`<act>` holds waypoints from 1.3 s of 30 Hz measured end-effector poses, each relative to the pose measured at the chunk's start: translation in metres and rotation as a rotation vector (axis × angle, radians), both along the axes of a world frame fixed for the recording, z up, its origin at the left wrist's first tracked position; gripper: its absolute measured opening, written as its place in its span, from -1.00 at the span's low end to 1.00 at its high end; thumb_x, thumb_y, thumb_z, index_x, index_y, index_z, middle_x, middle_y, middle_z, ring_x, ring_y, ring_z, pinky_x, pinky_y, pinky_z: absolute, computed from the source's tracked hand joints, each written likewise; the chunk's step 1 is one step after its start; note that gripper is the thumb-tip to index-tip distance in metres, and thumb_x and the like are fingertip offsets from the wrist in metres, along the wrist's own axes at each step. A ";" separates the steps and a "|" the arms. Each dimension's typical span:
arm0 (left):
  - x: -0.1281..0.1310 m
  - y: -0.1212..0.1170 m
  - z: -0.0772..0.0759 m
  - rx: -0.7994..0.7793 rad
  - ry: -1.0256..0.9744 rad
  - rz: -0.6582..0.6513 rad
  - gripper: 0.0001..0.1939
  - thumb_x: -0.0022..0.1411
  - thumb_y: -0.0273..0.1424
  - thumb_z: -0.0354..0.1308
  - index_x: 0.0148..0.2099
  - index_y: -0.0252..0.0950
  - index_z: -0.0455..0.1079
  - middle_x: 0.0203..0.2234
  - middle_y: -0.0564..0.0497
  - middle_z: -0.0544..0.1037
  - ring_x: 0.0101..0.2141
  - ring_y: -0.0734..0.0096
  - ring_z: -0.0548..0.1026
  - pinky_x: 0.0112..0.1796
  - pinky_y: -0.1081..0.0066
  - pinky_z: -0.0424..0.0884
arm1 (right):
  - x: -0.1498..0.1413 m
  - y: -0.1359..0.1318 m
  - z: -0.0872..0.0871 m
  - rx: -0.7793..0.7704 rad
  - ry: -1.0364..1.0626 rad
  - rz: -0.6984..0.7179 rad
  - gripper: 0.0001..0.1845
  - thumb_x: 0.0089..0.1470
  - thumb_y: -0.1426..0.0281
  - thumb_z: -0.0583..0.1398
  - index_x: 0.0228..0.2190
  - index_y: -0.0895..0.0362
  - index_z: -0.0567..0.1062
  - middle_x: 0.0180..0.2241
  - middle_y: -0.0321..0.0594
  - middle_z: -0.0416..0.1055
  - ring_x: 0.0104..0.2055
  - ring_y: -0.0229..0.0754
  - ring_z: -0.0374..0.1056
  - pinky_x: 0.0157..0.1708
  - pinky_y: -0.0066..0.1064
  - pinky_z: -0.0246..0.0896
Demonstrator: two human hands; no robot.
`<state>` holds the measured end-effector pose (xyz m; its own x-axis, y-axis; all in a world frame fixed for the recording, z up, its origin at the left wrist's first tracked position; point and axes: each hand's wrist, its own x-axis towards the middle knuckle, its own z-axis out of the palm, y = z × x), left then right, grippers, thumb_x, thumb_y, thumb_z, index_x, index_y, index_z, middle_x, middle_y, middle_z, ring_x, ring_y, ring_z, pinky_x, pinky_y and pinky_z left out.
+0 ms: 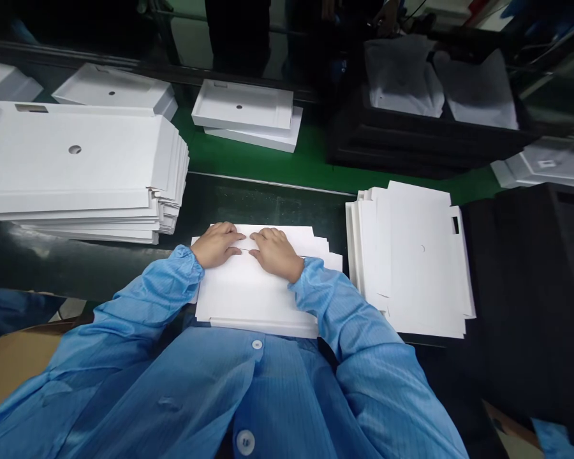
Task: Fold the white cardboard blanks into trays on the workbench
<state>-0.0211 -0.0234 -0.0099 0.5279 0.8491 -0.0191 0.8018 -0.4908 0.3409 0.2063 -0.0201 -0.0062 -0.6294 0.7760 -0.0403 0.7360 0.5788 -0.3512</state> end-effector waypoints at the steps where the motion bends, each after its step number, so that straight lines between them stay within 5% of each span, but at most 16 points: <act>1: 0.000 -0.001 0.000 0.002 -0.009 0.003 -0.59 0.25 -0.28 0.27 0.14 -0.19 0.47 -0.08 -0.10 0.45 -0.04 0.15 0.40 0.01 0.17 0.34 | 0.000 0.002 0.001 -0.030 0.004 0.006 -0.54 0.27 0.23 0.17 0.12 0.20 0.41 0.01 0.04 0.39 0.07 0.06 0.24 0.11 -0.16 0.06; 6: 0.003 -0.005 0.001 0.009 -0.037 0.021 -0.62 0.25 -0.32 0.27 0.11 -0.22 0.46 0.00 -0.12 0.44 0.02 0.12 0.38 0.03 0.16 0.31 | 0.003 0.007 0.003 -0.102 0.021 0.029 -0.53 0.20 0.22 0.24 0.07 0.17 0.44 0.00 0.01 0.38 0.07 0.05 0.25 0.12 -0.15 0.08; 17: 0.002 -0.011 0.002 0.133 0.059 -0.138 -0.66 0.37 -0.28 0.15 0.12 -0.28 0.46 -0.09 -0.14 0.58 -0.04 0.16 0.49 0.00 0.19 0.31 | 0.007 -0.014 -0.004 0.195 -0.022 0.157 -0.55 0.39 0.24 -0.01 0.05 0.27 0.46 -0.05 0.04 0.47 -0.02 0.01 0.31 0.05 -0.20 0.13; 39: 0.004 -0.018 -0.017 0.313 0.038 -0.147 -0.66 0.41 -0.39 0.05 0.16 -0.34 0.42 -0.11 -0.18 0.55 -0.07 0.17 0.46 -0.02 0.17 0.33 | 0.008 -0.014 -0.020 0.424 0.068 0.220 -0.65 0.38 0.35 0.04 -0.01 0.26 0.52 -0.18 -0.02 0.51 -0.15 -0.07 0.31 -0.07 -0.20 0.17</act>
